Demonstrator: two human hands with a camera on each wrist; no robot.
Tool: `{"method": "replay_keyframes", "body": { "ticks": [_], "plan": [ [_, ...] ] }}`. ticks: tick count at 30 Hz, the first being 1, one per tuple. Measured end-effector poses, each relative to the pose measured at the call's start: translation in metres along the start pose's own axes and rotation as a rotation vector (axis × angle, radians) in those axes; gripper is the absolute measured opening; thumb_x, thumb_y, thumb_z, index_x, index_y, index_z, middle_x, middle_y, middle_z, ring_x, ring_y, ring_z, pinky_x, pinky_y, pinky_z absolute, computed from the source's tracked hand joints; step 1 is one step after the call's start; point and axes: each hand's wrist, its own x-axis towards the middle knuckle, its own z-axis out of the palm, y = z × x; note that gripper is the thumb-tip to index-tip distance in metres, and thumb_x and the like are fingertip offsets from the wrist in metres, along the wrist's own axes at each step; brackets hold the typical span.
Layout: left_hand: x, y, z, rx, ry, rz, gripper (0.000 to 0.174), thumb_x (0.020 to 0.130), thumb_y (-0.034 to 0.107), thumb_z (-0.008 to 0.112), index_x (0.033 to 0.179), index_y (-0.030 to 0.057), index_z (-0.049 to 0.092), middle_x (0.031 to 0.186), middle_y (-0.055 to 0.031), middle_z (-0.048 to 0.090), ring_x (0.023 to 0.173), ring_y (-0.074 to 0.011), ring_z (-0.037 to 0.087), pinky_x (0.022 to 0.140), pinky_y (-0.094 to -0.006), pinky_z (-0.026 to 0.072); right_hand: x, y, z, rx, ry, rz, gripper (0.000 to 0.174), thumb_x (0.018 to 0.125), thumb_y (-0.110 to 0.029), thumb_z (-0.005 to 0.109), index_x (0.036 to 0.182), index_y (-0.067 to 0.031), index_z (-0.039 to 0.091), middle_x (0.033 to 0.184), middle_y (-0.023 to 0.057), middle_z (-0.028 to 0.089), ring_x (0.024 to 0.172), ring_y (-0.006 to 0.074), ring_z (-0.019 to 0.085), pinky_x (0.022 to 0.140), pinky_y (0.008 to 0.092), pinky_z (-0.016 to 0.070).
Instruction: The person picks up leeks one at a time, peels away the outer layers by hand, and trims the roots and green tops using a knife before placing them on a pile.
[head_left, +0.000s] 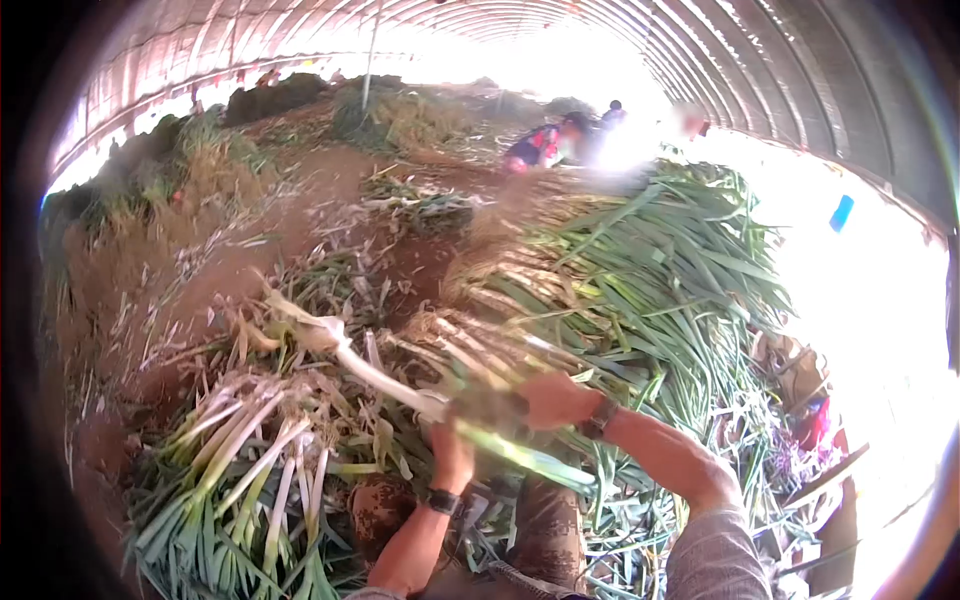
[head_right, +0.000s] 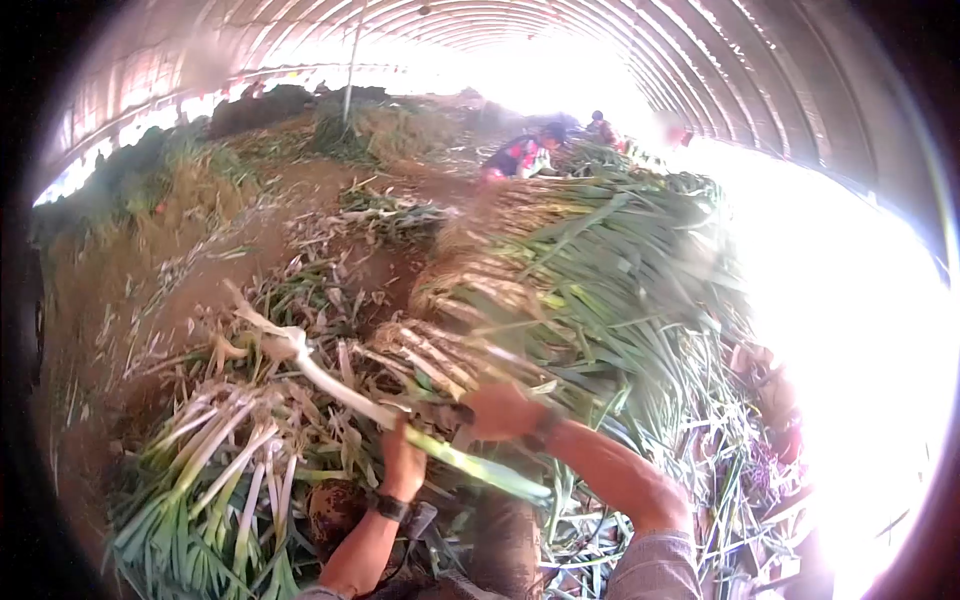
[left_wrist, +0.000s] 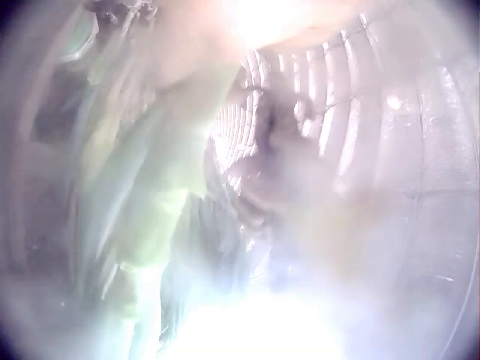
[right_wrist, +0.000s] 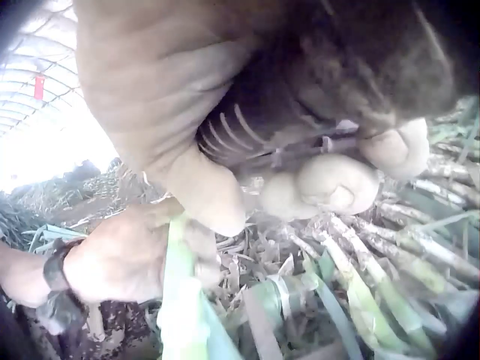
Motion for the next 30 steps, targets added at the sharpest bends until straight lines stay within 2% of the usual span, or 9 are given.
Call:
{"method": "replay_keyframes", "body": {
  "ticks": [6, 10, 17, 22, 25, 26, 27, 28, 30],
  "plan": [
    [0.03, 0.107, -0.006, -0.151, 0.499, 0.207, 0.024, 0.097, 0.033, 0.062, 0.093, 0.0117, 0.052, 0.08, -0.0004, 0.054, 0.067, -0.0147, 0.057, 0.059, -0.0328, 0.0562, -0.07, 0.015, 0.029, 0.218, -0.136, 0.104, 0.035, 0.083, -0.036, 0.059, 0.105, -0.0103, 0.066, 0.09, 0.0174, 0.069, 0.084, 0.0371, 0.065, 0.076, 0.0478, 0.0493],
    [0.062, 0.206, -0.044, -0.074, 0.246, 0.457, 0.025, 0.097, 0.038, 0.061, 0.095, 0.014, 0.052, 0.078, -0.0011, 0.054, 0.069, -0.0152, 0.056, 0.061, -0.0345, 0.053, -0.113, 0.024, 0.041, 0.281, -0.116, 0.234, 0.034, 0.082, -0.034, 0.059, 0.107, -0.013, 0.067, 0.088, 0.0177, 0.068, 0.083, 0.0383, 0.064, 0.071, 0.049, 0.0481],
    [0.007, 0.475, 0.013, 0.471, 0.163, 1.13, 0.033, 0.098, 0.043, 0.058, 0.098, 0.0094, 0.056, 0.076, -0.0026, 0.056, 0.064, -0.0151, 0.057, 0.063, -0.0336, 0.0516, -0.139, 0.093, 0.109, 0.108, -0.169, 0.257, 0.032, 0.077, -0.034, 0.063, 0.1, -0.0133, 0.07, 0.085, 0.0145, 0.069, 0.079, 0.0341, 0.067, 0.07, 0.0469, 0.0499],
    [0.004, 0.732, -0.097, 1.136, 0.203, 1.179, 0.041, 0.1, 0.04, 0.054, 0.112, 0.0011, 0.06, 0.084, -0.0059, 0.06, 0.07, -0.0141, 0.058, 0.063, -0.0327, 0.0481, -0.137, 0.1, 0.109, 0.219, -0.107, 0.469, 0.032, 0.077, -0.035, 0.064, 0.096, -0.0094, 0.069, 0.085, 0.0169, 0.069, 0.083, 0.0361, 0.067, 0.074, 0.0474, 0.0498],
    [0.008, 0.754, -0.152, 2.185, 0.586, 1.585, 0.046, 0.098, 0.042, 0.057, 0.121, 0.0017, 0.058, 0.082, -0.0045, 0.057, 0.069, -0.0133, 0.056, 0.062, -0.0329, 0.0475, -0.122, 0.108, 0.113, 0.198, -0.134, 0.456, 0.033, 0.078, -0.036, 0.064, 0.094, -0.0075, 0.069, 0.086, 0.0178, 0.069, 0.084, 0.0376, 0.066, 0.075, 0.0481, 0.0497],
    [-0.009, 0.689, -0.141, 2.052, 0.943, 0.681, 0.047, 0.094, 0.04, 0.061, 0.124, 0.0037, 0.056, 0.081, -0.0052, 0.059, 0.07, -0.0149, 0.057, 0.062, -0.0342, 0.0476, -0.118, 0.111, 0.118, 0.205, -0.137, 0.428, 0.035, 0.078, -0.038, 0.065, 0.094, -0.0071, 0.067, 0.084, 0.0174, 0.068, 0.081, 0.0382, 0.065, 0.072, 0.0486, 0.0492],
    [-0.009, 0.667, -0.201, 1.892, 0.571, 0.702, 0.046, 0.092, 0.039, 0.064, 0.12, 0.0037, 0.059, 0.079, -0.0065, 0.064, 0.068, -0.0184, 0.059, 0.062, -0.0359, 0.0485, -0.113, 0.113, 0.121, 0.219, -0.107, 0.403, 0.034, 0.08, -0.037, 0.065, 0.095, -0.0067, 0.068, 0.083, 0.0187, 0.068, 0.082, 0.0393, 0.065, 0.072, 0.0488, 0.0493],
    [0.003, 0.621, -0.213, 2.291, 0.696, 0.615, 0.037, 0.092, 0.034, 0.065, 0.114, 0.0041, 0.063, 0.078, -0.0074, 0.066, 0.068, -0.019, 0.061, 0.062, -0.0371, 0.0486, -0.105, 0.117, 0.125, 0.219, -0.11, 0.4, 0.034, 0.08, -0.037, 0.065, 0.095, -0.0067, 0.068, 0.083, 0.0187, 0.068, 0.082, 0.0393, 0.065, 0.072, 0.0488, 0.0493],
    [0.016, 0.502, -0.216, 1.975, 0.45, 0.606, 0.026, 0.091, 0.028, 0.064, 0.1, 0.0035, 0.068, 0.079, -0.0114, 0.066, 0.07, -0.0214, 0.062, 0.065, -0.0382, 0.0502, -0.088, 0.122, 0.131, 0.21, -0.057, 0.421, 0.033, 0.08, -0.034, 0.065, 0.097, -0.0062, 0.069, 0.084, 0.0193, 0.068, 0.084, 0.0398, 0.066, 0.074, 0.0488, 0.0496]
  ]
}}
